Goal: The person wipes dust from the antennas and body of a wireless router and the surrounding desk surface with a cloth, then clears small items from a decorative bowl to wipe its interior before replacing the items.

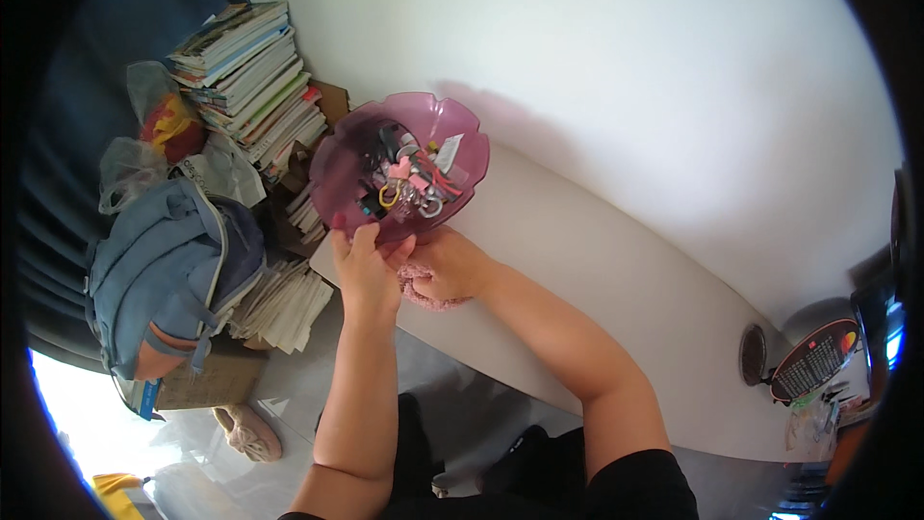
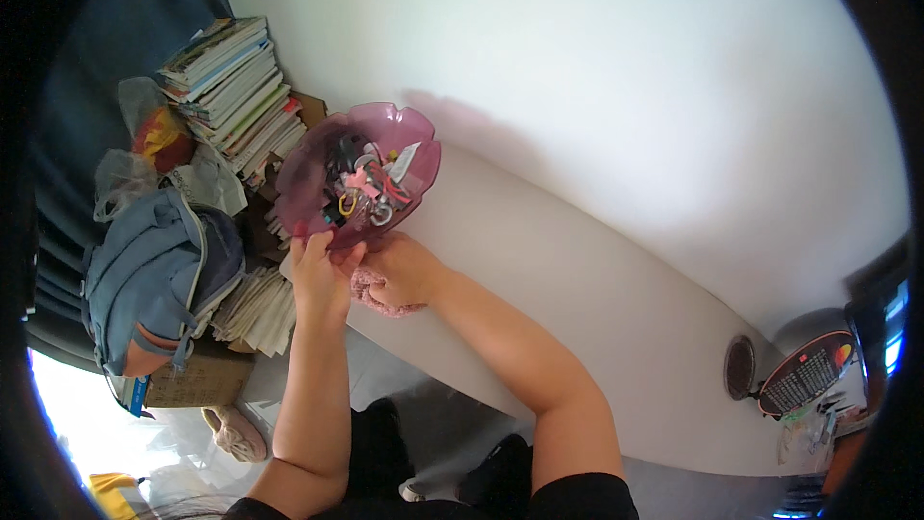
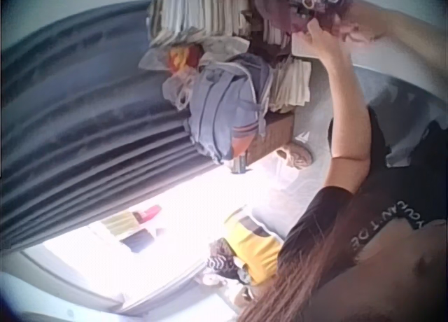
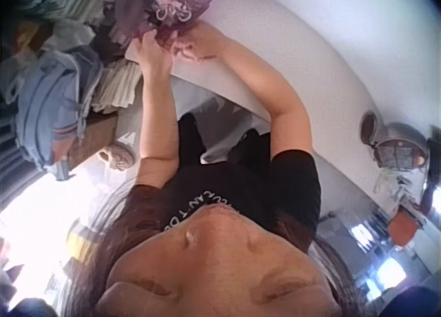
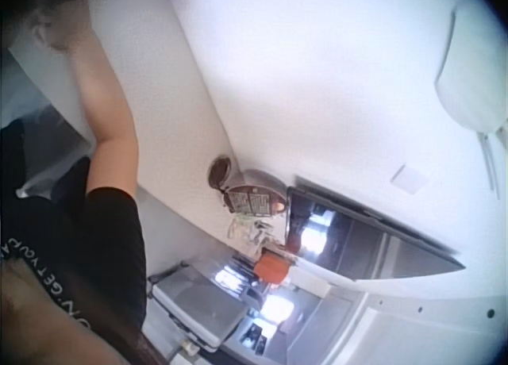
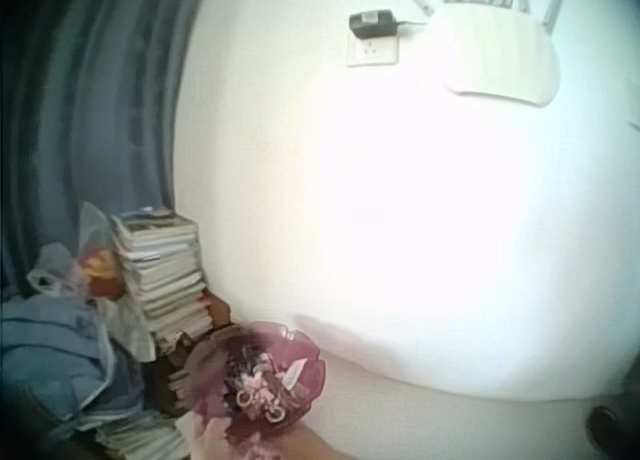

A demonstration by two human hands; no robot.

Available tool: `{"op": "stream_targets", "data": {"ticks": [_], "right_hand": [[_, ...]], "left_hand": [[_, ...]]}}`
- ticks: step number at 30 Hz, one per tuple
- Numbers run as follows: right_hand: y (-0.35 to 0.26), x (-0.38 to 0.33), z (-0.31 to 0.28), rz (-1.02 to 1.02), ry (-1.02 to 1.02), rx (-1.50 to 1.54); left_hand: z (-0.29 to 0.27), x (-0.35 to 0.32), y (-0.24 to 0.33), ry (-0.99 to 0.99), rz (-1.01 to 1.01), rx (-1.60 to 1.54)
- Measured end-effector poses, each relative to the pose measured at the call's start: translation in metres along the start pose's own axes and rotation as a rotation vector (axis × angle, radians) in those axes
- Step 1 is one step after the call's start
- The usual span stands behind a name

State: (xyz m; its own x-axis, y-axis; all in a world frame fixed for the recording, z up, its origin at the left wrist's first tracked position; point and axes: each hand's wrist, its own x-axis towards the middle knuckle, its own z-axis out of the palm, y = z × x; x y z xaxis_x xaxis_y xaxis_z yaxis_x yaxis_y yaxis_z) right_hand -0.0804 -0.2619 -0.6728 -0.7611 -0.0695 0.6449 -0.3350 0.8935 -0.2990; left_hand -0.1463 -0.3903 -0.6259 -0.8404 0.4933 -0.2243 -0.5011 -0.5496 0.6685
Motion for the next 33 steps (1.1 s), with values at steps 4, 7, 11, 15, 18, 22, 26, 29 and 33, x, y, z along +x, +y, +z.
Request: {"op": "stream_targets", "data": {"ticks": [4,7,11,15,18,22,26,29,33], "right_hand": [[0.063,0.021,-0.014,0.269,0.066,-0.051],[0.109,0.023,-0.021,0.273,0.169,-0.239],[0.062,0.04,0.005,0.091,-0.303,0.225],[0.073,0.063,-0.013,0.523,-0.054,0.191],[0.147,0.054,-0.017,0.47,0.255,-0.057],[0.102,0.077,0.03,0.081,-0.029,-0.076],[0.006,0.073,0.079,-0.051,-0.194,0.11],[-0.066,0.041,0.097,0.042,-0.361,0.107],[-0.111,0.003,0.068,-0.023,-0.407,0.582]], "left_hand": [[0.024,0.045,0.014,-0.048,-0.011,-0.015],[0.031,0.068,0.031,-0.076,-0.004,-0.019],[0.011,0.095,0.053,-0.044,0.085,-0.002],[-0.015,0.1,0.062,0.018,0.157,0.031],[-0.015,0.106,0.056,0.006,0.112,0.021],[-0.024,0.107,0.063,0.006,0.112,0.014],[-0.023,0.101,0.067,0.035,0.092,-0.003],[-0.024,0.092,0.075,-0.043,0.103,0.027],[-0.031,0.076,0.085,0.07,0.081,0.008]]}}
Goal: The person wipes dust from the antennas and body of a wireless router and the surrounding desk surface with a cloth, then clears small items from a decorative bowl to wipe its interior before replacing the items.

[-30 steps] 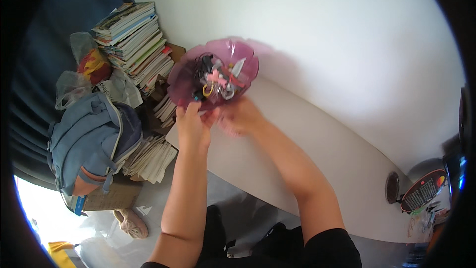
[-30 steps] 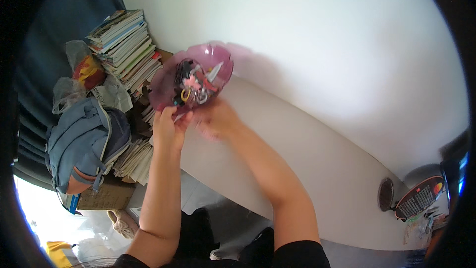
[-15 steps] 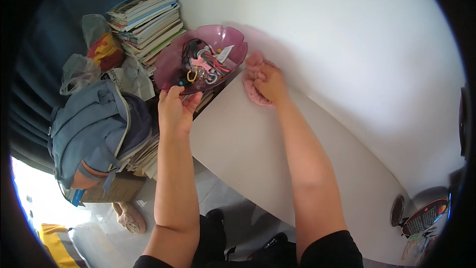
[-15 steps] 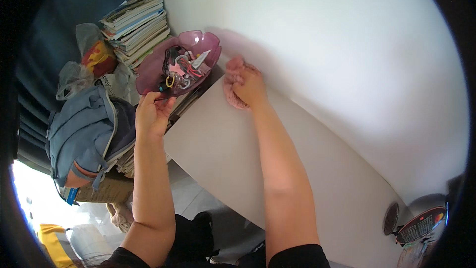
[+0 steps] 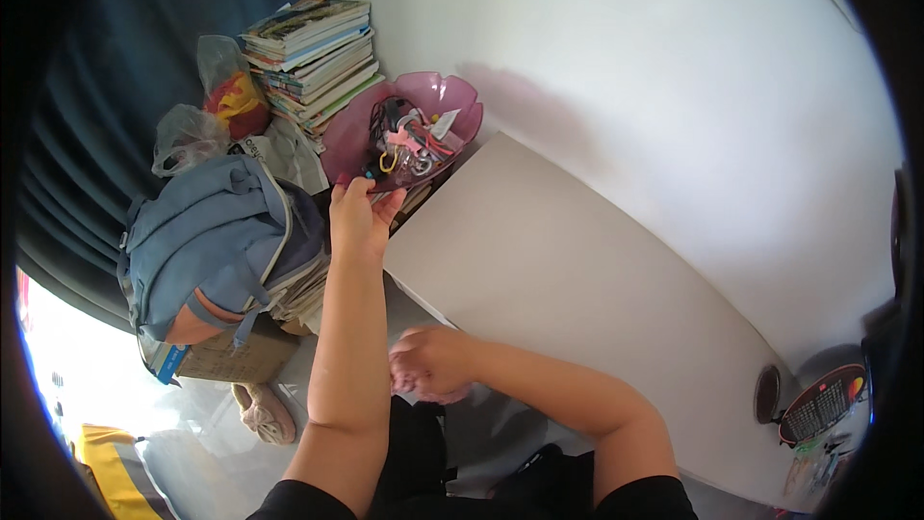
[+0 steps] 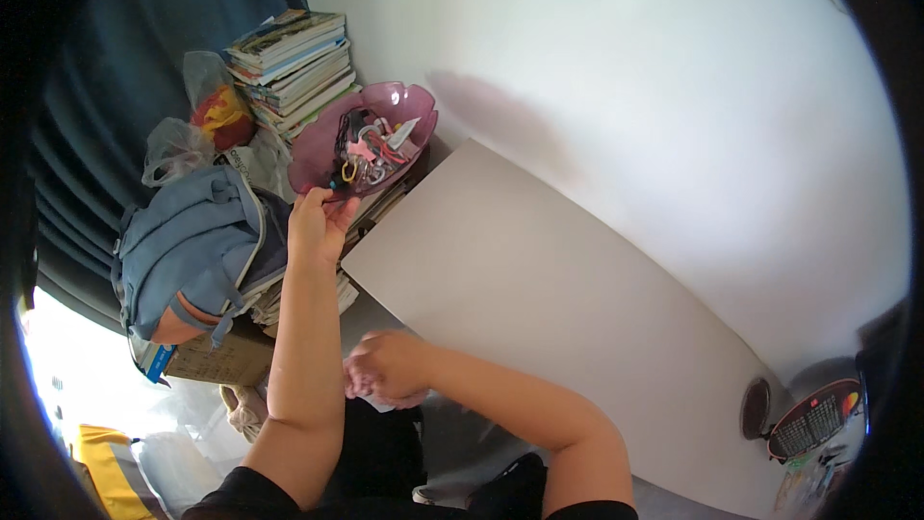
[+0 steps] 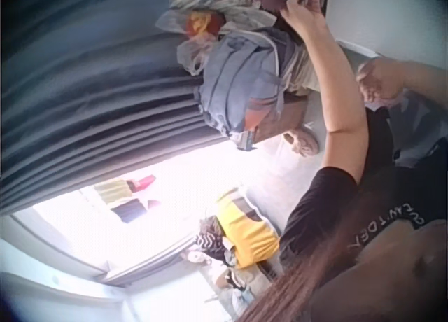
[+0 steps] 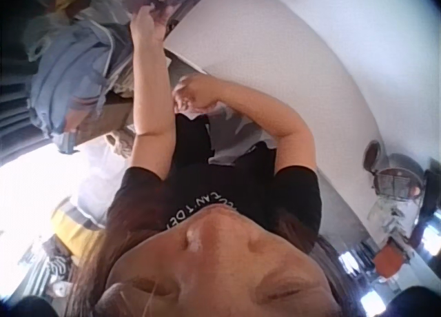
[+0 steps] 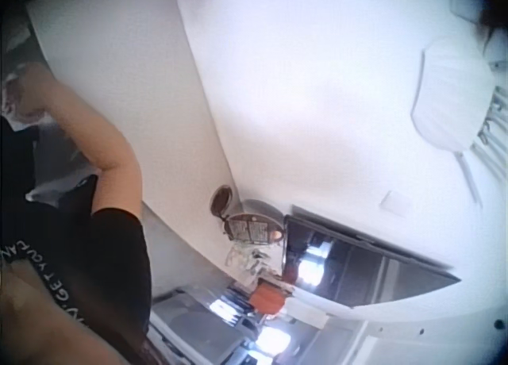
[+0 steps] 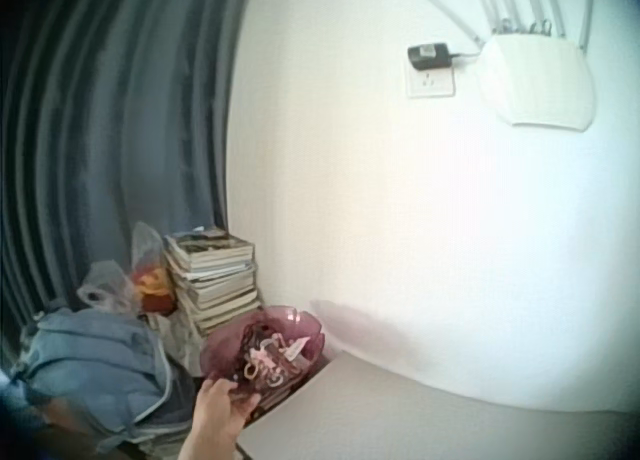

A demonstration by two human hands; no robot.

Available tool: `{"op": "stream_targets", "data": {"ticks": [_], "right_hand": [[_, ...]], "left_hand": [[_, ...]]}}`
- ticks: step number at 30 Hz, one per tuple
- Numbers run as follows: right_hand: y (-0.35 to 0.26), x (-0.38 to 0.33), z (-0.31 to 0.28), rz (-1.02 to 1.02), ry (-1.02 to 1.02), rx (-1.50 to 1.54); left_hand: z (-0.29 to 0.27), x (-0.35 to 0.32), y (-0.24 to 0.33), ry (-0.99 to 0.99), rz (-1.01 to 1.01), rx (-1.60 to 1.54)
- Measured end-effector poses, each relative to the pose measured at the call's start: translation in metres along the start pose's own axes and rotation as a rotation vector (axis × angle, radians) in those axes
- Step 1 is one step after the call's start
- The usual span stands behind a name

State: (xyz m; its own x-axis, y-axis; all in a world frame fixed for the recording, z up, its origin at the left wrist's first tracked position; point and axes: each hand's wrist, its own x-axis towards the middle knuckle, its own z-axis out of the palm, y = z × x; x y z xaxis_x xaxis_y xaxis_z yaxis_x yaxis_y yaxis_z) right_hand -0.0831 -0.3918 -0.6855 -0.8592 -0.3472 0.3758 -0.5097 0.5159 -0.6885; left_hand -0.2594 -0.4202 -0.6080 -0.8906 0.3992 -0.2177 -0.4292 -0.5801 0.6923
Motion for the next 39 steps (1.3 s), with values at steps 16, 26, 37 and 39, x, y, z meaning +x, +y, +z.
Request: {"op": "stream_targets", "data": {"ticks": [16,26,37,39], "right_hand": [[-0.092,-0.103,-0.041,0.448,0.825,-0.666],[-0.133,-0.128,-0.02,0.482,0.726,-0.451],[-0.105,-0.161,-0.073,0.676,0.989,-0.834],[-0.084,-0.166,-0.07,0.713,0.927,-0.994]], "left_hand": [[-0.02,-0.075,-0.041,-0.064,-0.096,0.05],[0.017,-0.057,-0.104,-0.21,-0.186,0.188],[0.038,-0.08,-0.128,-0.27,-0.263,0.236],[0.041,-0.087,-0.126,-0.269,-0.278,0.255]]}}
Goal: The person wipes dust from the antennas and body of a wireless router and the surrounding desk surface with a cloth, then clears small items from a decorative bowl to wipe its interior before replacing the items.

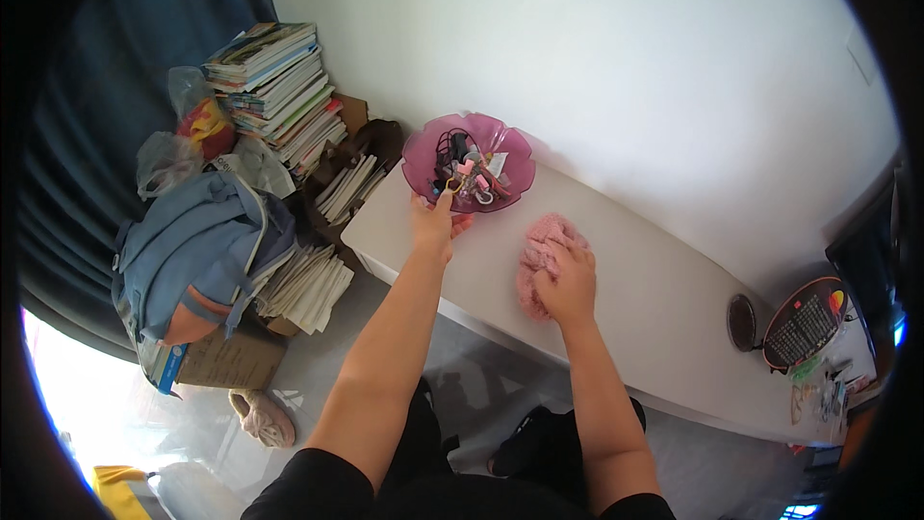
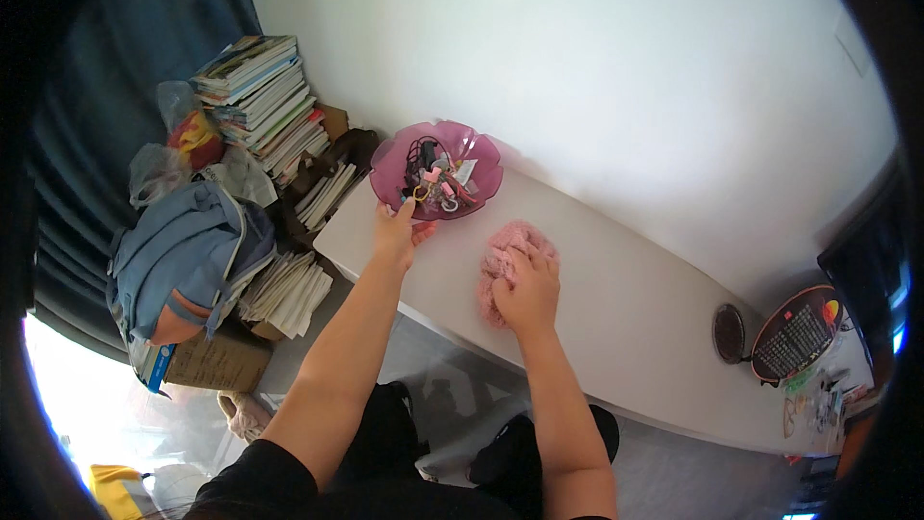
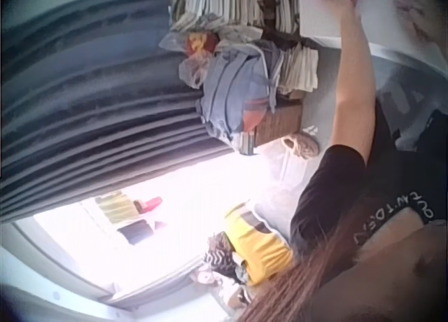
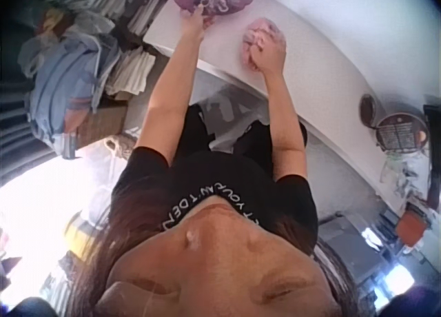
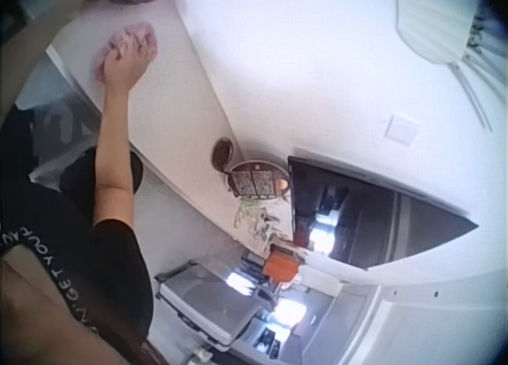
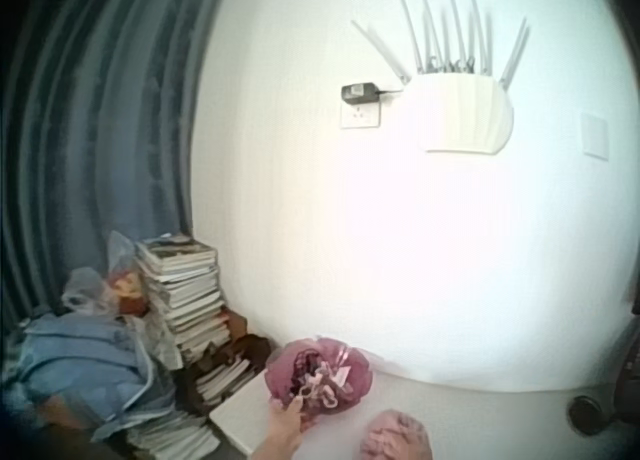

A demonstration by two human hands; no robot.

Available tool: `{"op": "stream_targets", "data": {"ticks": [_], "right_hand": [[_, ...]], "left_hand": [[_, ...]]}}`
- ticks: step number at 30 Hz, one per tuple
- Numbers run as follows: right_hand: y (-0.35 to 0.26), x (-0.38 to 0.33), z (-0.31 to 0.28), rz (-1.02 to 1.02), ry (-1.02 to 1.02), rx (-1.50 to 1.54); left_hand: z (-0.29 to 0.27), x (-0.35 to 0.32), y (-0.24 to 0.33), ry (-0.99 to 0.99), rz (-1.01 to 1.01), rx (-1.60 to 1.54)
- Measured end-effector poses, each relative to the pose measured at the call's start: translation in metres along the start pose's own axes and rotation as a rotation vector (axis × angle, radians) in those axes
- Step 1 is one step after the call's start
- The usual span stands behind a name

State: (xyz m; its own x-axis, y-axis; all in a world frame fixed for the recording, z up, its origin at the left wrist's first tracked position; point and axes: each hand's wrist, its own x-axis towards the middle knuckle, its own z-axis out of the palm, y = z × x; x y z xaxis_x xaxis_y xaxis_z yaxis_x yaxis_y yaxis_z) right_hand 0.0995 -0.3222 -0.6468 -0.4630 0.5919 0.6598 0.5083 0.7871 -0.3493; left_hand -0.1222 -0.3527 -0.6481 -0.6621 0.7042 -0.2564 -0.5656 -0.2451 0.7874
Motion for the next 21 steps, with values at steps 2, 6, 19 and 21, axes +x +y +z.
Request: {"op": "stream_targets", "data": {"ticks": [2,6,19,21], "right_hand": [[-0.014,-0.006,0.013,-0.088,-0.092,-0.071],[-0.086,-0.058,0.064,-0.404,-0.441,0.318],[-0.112,-0.04,0.104,-0.441,-0.293,-0.22],[-0.085,-0.061,0.065,-0.419,-0.21,-0.151]], "left_hand": [[-0.004,-0.009,0.008,0.102,-0.01,-0.038],[-0.044,-0.028,0.016,0.331,0.207,-0.289],[-0.109,-0.062,-0.039,0.397,0.258,0.053],[-0.097,-0.071,-0.063,0.326,0.163,0.135]]}}
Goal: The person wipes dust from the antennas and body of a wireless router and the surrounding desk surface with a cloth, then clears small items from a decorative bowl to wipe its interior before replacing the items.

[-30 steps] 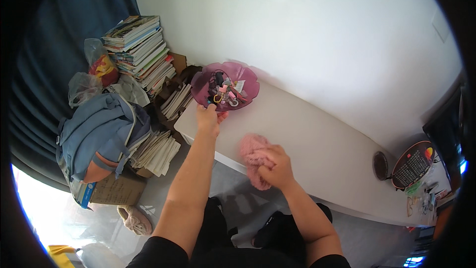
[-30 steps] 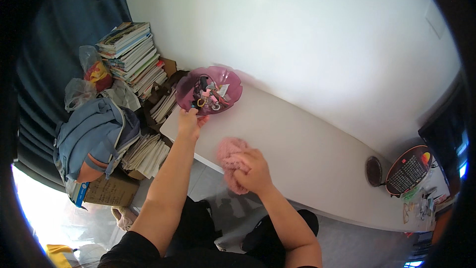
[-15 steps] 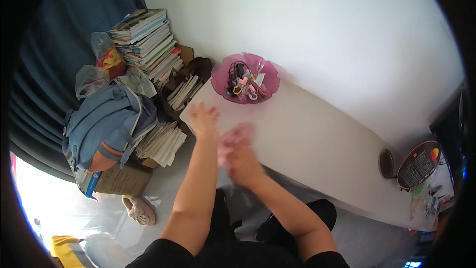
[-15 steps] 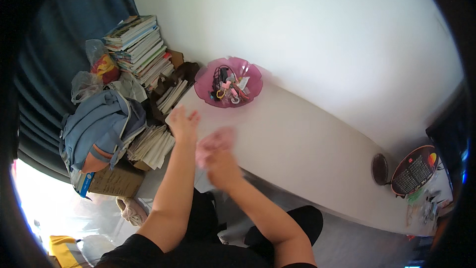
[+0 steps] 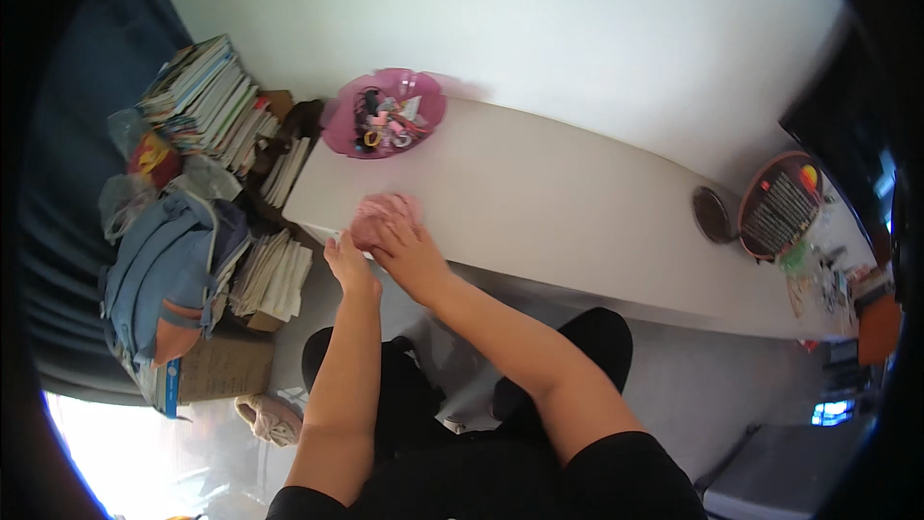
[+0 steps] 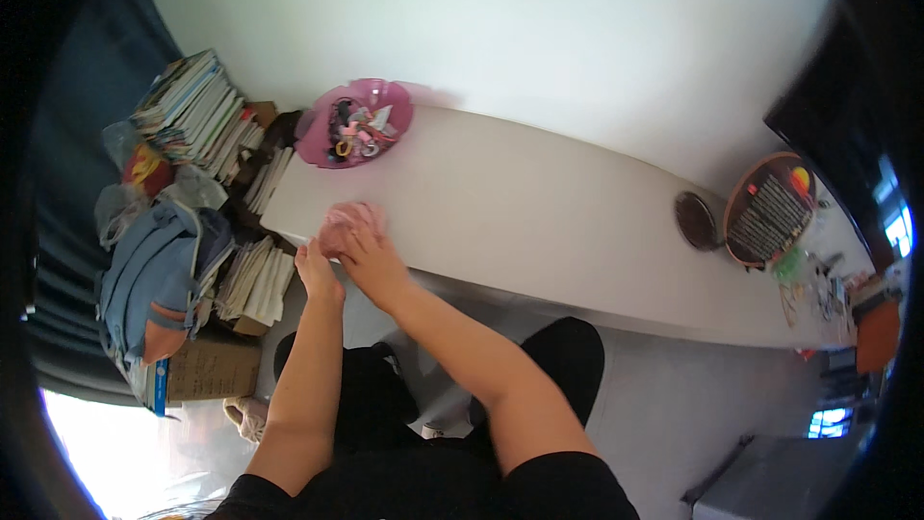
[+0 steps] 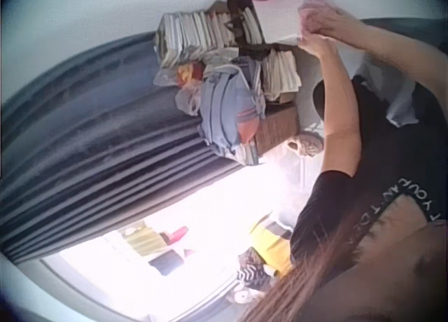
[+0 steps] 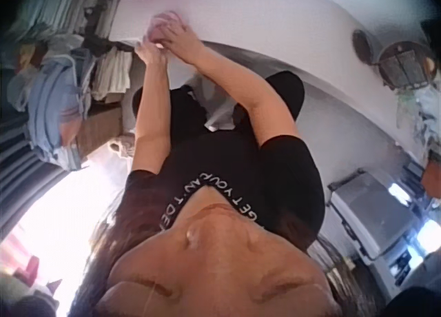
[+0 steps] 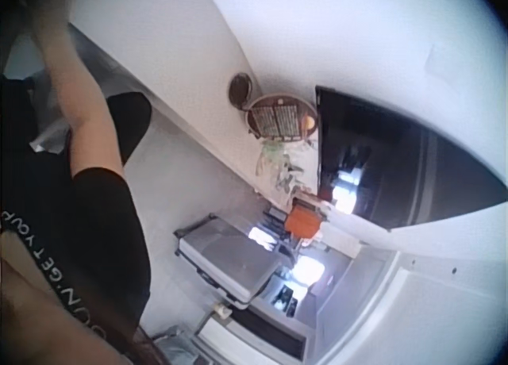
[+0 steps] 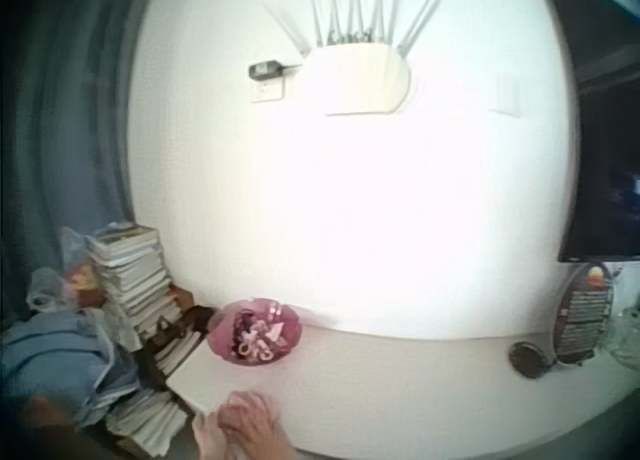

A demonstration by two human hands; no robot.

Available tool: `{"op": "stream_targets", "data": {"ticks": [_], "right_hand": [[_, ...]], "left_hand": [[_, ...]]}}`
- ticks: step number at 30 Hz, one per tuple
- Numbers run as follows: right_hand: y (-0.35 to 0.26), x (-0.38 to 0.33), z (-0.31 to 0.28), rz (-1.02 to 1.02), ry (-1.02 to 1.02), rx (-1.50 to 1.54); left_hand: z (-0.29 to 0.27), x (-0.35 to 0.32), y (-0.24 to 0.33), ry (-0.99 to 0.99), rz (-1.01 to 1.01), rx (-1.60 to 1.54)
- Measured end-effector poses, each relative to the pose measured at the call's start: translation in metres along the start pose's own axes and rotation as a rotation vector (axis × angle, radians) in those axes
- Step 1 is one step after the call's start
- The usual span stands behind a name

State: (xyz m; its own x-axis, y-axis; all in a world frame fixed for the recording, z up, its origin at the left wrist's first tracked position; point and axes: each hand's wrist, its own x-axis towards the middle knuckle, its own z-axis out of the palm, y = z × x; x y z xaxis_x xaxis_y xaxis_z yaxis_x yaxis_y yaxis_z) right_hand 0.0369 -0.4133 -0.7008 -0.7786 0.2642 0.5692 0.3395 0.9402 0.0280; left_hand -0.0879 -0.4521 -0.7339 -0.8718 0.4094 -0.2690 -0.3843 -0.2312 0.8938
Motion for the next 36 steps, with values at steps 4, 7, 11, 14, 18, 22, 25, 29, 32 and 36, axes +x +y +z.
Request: {"op": "stream_targets", "data": {"ticks": [4,7,11,14,18,22,25,29,32,36], "right_hand": [[0.051,-0.096,-0.072,0.067,0.03,-0.155],[0.081,-0.159,-0.137,0.175,0.039,-0.235],[0.105,-0.242,-0.198,0.375,-0.095,-0.426],[0.112,-0.249,-0.25,0.997,-0.429,-0.392],[0.128,-0.233,-0.262,0.959,-0.191,-0.302],[0.105,-0.21,-0.19,0.562,0.162,-0.112],[0.123,-0.236,-0.204,0.662,-0.03,-0.203],[0.17,-0.305,-0.262,0.646,0.146,-0.283],[0.209,-0.389,-0.281,1.046,0.244,-0.53],[0.222,-0.373,-0.274,1.008,0.024,-0.515]], "left_hand": [[0.026,-0.064,-0.033,-0.064,-0.181,0.153],[0.039,-0.113,-0.056,-0.202,-0.247,0.176],[0.053,-0.169,-0.075,-0.396,-0.319,0.231],[0.061,-0.197,-0.068,-0.403,-0.388,0.22],[0.074,-0.243,-0.051,-0.407,-0.476,0.182],[0.091,-0.285,-0.051,-0.586,-0.282,0.141],[0.103,-0.307,-0.042,-0.661,-0.138,0.127],[0.112,-0.335,-0.014,-0.733,-0.097,0.201],[0.117,-0.349,-0.019,-0.811,-0.079,0.213],[0.121,-0.353,-0.033,-0.841,-0.136,0.222]]}}
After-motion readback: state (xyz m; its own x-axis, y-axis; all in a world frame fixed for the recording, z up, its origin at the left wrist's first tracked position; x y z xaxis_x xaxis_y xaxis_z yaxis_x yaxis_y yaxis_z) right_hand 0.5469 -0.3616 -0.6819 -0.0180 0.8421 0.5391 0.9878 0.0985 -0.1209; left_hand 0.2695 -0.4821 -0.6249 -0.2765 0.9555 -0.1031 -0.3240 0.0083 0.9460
